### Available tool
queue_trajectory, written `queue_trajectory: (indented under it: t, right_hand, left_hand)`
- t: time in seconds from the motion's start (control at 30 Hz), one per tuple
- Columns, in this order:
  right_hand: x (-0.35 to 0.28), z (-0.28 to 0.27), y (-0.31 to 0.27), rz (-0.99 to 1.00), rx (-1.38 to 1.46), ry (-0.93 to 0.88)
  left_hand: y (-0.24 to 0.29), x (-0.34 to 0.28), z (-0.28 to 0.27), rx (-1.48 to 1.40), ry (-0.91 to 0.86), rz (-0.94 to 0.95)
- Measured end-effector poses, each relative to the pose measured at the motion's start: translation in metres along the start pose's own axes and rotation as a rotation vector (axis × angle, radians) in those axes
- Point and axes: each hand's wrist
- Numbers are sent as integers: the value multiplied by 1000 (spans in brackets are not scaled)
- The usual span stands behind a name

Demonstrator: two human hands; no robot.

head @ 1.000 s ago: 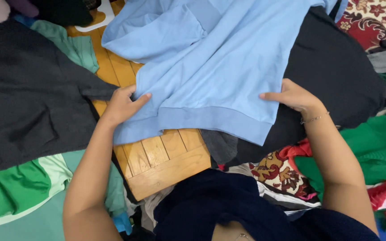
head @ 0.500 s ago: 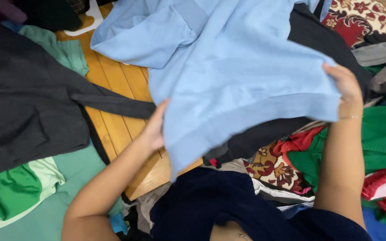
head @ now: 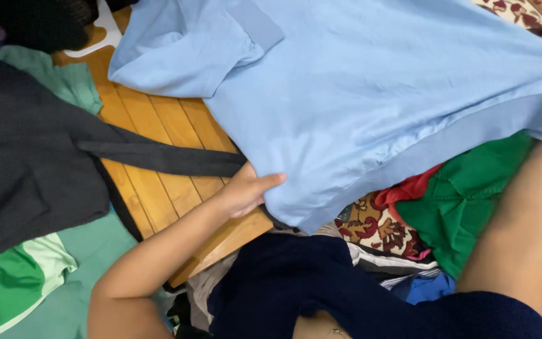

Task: The person folds a black t-shirt and places it on a pile. They then pick up a light blue t-shirt, place it on a white hanger, and fold it. Finally, they pick up a dark grey cardigan, place it on a hanger, and fold it.

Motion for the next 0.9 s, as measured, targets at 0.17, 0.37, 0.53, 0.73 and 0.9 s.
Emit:
queue_trajectory:
  t: [0.17,0.37,0.53,0.73,0.9]
  right_hand:
    - [25,16,78,-162,-359,6]
    - [-27,47,84,196,49,-187]
    - [-71,56,56,284,-104,-306]
    - [-23,-9,127,-48,-402,-136]
    - [-14,-24,156,-320,-155,-219]
  left_hand:
    - [-31,6,-19,-23,33,-53]
    - [-37,-10,-22,362,-241,101]
    - [-33,-14,-17,452,-367,80]
    - [-31,-13,-25,839,-352,154]
    - [-32,-11,-36,932,-421,260]
Point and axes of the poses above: each hand's wrist, its own x-axis towards the middle knuckle, its own z-axis out of the palm, y = z × x
